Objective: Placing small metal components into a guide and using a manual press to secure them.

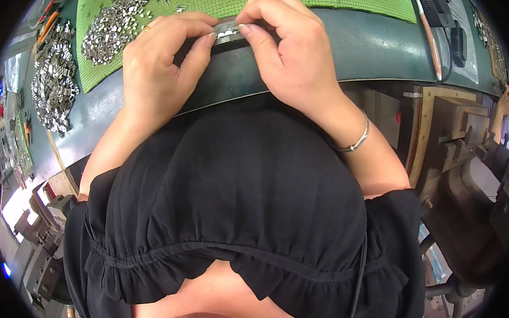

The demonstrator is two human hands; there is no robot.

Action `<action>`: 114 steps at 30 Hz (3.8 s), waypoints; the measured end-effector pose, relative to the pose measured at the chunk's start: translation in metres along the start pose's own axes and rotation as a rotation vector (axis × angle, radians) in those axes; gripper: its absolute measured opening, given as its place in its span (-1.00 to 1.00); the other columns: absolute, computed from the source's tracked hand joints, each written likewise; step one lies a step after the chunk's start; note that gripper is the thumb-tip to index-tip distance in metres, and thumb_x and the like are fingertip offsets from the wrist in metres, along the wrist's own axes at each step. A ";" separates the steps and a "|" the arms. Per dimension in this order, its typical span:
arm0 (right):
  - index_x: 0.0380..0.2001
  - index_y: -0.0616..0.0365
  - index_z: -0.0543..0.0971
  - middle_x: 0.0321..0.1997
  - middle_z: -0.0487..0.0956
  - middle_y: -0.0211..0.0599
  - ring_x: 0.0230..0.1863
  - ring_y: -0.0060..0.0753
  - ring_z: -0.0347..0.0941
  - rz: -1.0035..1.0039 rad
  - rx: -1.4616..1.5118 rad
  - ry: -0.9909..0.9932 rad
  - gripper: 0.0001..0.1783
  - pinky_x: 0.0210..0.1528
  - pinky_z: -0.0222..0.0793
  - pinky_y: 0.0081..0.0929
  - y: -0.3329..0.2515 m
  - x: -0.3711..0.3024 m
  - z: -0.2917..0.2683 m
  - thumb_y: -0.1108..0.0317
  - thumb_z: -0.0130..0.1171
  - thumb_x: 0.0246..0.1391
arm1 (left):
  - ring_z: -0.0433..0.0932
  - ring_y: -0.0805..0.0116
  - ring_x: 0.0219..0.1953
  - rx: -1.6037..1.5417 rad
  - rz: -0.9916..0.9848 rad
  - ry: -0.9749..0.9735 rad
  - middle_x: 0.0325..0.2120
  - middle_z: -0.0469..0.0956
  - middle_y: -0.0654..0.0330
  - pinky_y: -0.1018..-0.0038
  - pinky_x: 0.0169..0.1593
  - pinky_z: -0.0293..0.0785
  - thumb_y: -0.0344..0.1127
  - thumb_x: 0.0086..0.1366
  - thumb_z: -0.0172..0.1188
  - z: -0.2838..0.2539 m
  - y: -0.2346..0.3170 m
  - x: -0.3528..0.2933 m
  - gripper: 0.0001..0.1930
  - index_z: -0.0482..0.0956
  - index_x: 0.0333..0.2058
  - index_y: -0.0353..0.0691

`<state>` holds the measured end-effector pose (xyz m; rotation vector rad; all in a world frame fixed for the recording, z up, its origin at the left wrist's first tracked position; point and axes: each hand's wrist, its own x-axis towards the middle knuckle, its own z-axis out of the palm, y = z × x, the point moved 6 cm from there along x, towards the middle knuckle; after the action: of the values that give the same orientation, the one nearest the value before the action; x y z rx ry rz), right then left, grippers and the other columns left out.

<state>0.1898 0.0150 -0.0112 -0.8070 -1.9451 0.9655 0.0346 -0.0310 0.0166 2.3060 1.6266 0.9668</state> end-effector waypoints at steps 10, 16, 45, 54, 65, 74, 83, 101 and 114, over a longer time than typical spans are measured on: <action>-0.30 0.31 0.54 -0.19 0.56 -0.33 -0.30 -0.57 0.44 -0.023 -0.098 0.001 -0.97 -0.21 0.39 -0.62 -0.006 0.002 0.002 0.60 0.16 0.18 | 0.69 0.18 -0.26 -0.053 -0.032 -0.019 -0.28 0.71 0.14 0.41 -0.18 0.57 -0.50 0.19 0.28 0.000 -0.003 0.000 -0.92 0.61 -0.32 -0.29; -0.30 0.30 0.53 -0.25 0.52 -0.45 -0.46 -0.77 0.28 0.063 -0.053 -0.099 -0.93 -0.42 0.20 -0.74 -0.004 0.007 -0.002 0.64 0.14 0.13 | 0.67 0.17 -0.30 -0.061 -0.045 -0.026 -0.30 0.69 0.14 0.39 -0.22 0.56 -0.51 0.20 0.27 0.003 -0.002 0.001 -0.93 0.60 -0.32 -0.29; -0.33 0.03 0.69 -0.35 0.49 -0.37 -0.14 -0.25 0.39 -0.485 -0.602 -0.442 -0.87 -0.07 0.14 -0.29 -0.019 0.088 0.054 0.41 0.28 -0.02 | 0.56 0.09 -0.19 0.106 -0.268 -0.044 -0.41 0.60 0.13 0.15 -0.01 0.35 -0.44 0.12 0.27 -0.037 -0.065 0.021 -0.90 0.65 -0.35 -0.24; -0.55 0.11 0.51 -0.44 0.47 -0.30 -0.25 -0.16 0.40 -0.441 -0.621 -0.395 -0.90 -0.12 0.19 -0.24 -0.030 0.085 0.039 0.46 0.25 -0.08 | 0.67 0.50 -0.33 -0.327 -0.370 -0.022 -0.42 0.73 0.24 0.52 -0.08 0.53 -0.43 0.25 0.33 -0.052 -0.043 -0.040 -0.83 0.68 -0.18 -0.28; -0.51 0.20 0.61 -0.42 0.56 -0.23 -0.23 -0.11 0.50 -0.303 -0.550 -0.447 -0.90 -0.10 0.28 -0.22 -0.021 0.080 0.032 0.40 0.25 -0.02 | 0.69 0.30 -0.17 -0.133 -0.203 0.055 -0.25 0.71 0.12 0.46 -0.06 0.55 -0.47 0.27 0.28 -0.045 -0.035 -0.041 -0.91 0.69 -0.27 -0.32; -0.48 0.30 0.53 -0.43 0.52 -0.09 -0.37 -0.08 0.50 -0.148 -0.149 -0.339 -0.94 -0.30 0.36 -0.29 -0.027 0.059 0.033 0.54 0.16 0.04 | 0.69 0.26 -0.19 -0.100 -0.152 0.070 -0.26 0.71 0.12 0.46 -0.08 0.55 -0.51 0.24 0.27 -0.046 -0.033 -0.042 -0.93 0.67 -0.31 -0.34; -0.40 0.35 0.47 -0.35 0.51 -0.19 -0.39 -0.30 0.43 -0.164 -0.085 -0.447 -0.96 -0.32 0.33 -0.47 -0.035 0.045 0.040 0.63 0.12 0.10 | 0.68 0.20 -0.24 0.030 -0.002 0.115 -0.26 0.68 0.11 0.41 -0.19 0.59 -0.54 0.13 0.34 -0.040 -0.027 -0.043 -0.88 0.66 -0.32 -0.30; -0.24 0.14 0.64 -0.25 0.62 -0.26 -0.23 -0.17 0.53 -0.402 -0.571 -0.197 -0.84 -0.01 0.30 -0.27 -0.039 0.054 0.041 0.40 0.26 0.08 | 0.49 0.12 -0.07 0.429 -0.023 -0.067 -0.28 0.57 0.17 0.21 0.02 0.32 -0.32 0.13 0.33 -0.038 -0.067 0.031 -0.90 0.72 -0.41 -0.19; -0.63 0.20 0.53 -0.50 0.56 -0.16 -0.32 -0.04 0.51 -0.399 -0.688 -0.365 -0.88 -0.14 0.26 -0.24 -0.043 0.079 0.062 0.46 0.20 -0.07 | 0.63 0.05 -0.49 -0.205 -0.296 0.113 -0.49 0.66 0.05 0.31 -0.33 0.58 -0.46 0.13 0.24 -0.069 -0.057 0.015 -0.89 0.60 -0.37 -0.37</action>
<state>0.0909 0.0357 0.0310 -0.5793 -2.6807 0.1927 -0.0472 -0.0110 0.0497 1.8455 1.7551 1.1474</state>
